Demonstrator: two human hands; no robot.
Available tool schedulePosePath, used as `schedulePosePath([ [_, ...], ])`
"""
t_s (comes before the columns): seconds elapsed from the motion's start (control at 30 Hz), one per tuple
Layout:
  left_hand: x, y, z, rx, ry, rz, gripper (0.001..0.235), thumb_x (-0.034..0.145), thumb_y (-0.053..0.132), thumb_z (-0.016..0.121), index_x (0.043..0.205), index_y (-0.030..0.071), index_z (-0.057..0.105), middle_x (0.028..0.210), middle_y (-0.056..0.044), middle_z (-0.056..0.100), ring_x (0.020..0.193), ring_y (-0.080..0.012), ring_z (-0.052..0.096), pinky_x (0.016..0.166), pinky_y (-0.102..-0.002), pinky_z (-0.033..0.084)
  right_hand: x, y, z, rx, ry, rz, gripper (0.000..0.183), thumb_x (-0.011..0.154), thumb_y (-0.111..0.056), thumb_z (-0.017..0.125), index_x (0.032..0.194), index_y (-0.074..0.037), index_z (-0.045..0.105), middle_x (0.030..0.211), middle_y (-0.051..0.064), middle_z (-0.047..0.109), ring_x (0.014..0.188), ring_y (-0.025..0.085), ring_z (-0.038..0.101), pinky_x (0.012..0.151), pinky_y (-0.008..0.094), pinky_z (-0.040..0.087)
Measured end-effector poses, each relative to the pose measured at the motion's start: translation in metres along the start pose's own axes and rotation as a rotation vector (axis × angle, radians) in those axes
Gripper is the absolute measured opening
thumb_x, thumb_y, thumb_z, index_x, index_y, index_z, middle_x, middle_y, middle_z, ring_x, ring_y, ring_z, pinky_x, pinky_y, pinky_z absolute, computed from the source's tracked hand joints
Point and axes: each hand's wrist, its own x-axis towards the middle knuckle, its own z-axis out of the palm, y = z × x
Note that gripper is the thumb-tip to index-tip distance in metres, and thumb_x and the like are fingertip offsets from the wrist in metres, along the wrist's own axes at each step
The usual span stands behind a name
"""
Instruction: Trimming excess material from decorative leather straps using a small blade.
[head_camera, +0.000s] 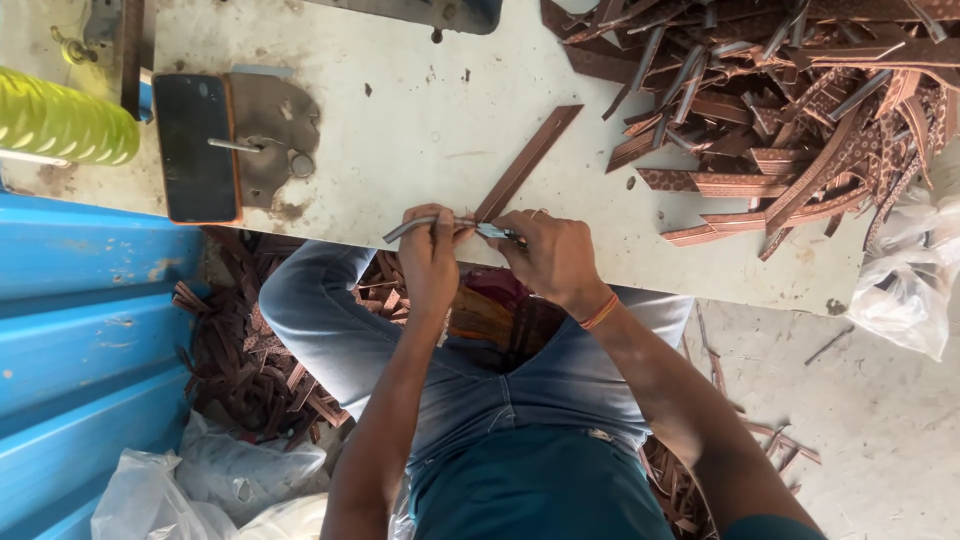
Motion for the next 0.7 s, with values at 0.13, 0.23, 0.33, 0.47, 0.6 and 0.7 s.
schedulePosePath([
  [0.13, 0.008, 0.000, -0.013, -0.054, 0.004, -0.089, 0.029, 0.109, 0.018, 0.050, 0.112, -0.009, 0.058, 0.102, -0.020, 0.070, 0.094, -0.0237, 0.076, 0.082, -0.031, 0.069, 0.000, 0.002, 0.000, -0.009, -0.038, 0.050, 0.014, 0.093, -0.023, 0.077, 0.100, -0.011, 0.077, 0.070, 0.007, 0.072, 0.055, 0.023, 0.066, 0.049, 0.039, 0.048],
  [0.23, 0.020, 0.013, -0.030, -0.087, 0.150, -0.150, 0.034, 0.105, 0.026, 0.053, 0.114, -0.006, 0.059, 0.099, -0.020, 0.073, 0.089, -0.0251, 0.078, 0.077, -0.033, 0.067, -0.002, 0.005, 0.002, -0.039, -0.008, 0.014, 0.014, 0.092, -0.023, 0.077, 0.099, -0.010, 0.078, 0.070, 0.009, 0.071, 0.056, 0.025, 0.066, 0.050, 0.040, 0.048],
  [0.33, 0.016, 0.029, -0.048, 0.060, 0.221, -0.086, 0.037, 0.105, 0.033, 0.051, 0.115, -0.001, 0.060, 0.098, -0.017, 0.075, 0.089, -0.0224, 0.080, 0.077, -0.032, 0.065, -0.007, 0.007, 0.005, -0.014, -0.015, 0.011, 0.015, 0.093, -0.022, 0.076, 0.101, -0.009, 0.077, 0.074, 0.009, 0.073, 0.054, 0.024, 0.066, 0.048, 0.039, 0.048],
  [0.47, -0.016, 0.051, -0.070, 0.612, -0.223, -0.210, 0.034, 0.107, 0.033, 0.057, 0.108, 0.002, 0.071, 0.089, -0.017, 0.073, 0.081, -0.0302, 0.071, 0.072, -0.040, 0.055, -0.017, 0.001, 0.004, 0.006, 0.059, 0.041, 0.028, 0.091, -0.024, 0.080, 0.113, -0.009, 0.073, 0.084, 0.009, 0.074, 0.064, 0.024, 0.071, 0.056, 0.038, 0.055],
  [0.6, -0.060, -0.017, -0.111, -0.164, -0.146, -0.451, 0.023, 0.097, 0.021, 0.060, 0.099, 0.000, 0.069, 0.085, -0.010, 0.076, 0.081, -0.0254, 0.077, 0.069, -0.039, 0.064, -0.033, -0.017, -0.004, -0.091, 0.166, 0.111, 0.057, 0.073, -0.029, 0.088, 0.123, -0.010, 0.069, 0.114, 0.015, 0.069, 0.076, 0.031, 0.072, 0.058, 0.038, 0.057],
  [0.7, -0.066, -0.019, -0.136, -0.528, 0.326, -0.427, 0.017, 0.107, 0.013, 0.057, 0.101, 0.002, 0.068, 0.089, -0.014, 0.070, 0.085, -0.0247, 0.073, 0.078, -0.033, 0.067, -0.046, 0.001, 0.013, -0.117, 0.073, 0.117, 0.051, 0.081, -0.026, 0.087, 0.126, -0.013, 0.068, 0.122, 0.009, 0.065, 0.077, 0.028, 0.072, 0.063, 0.038, 0.059],
])
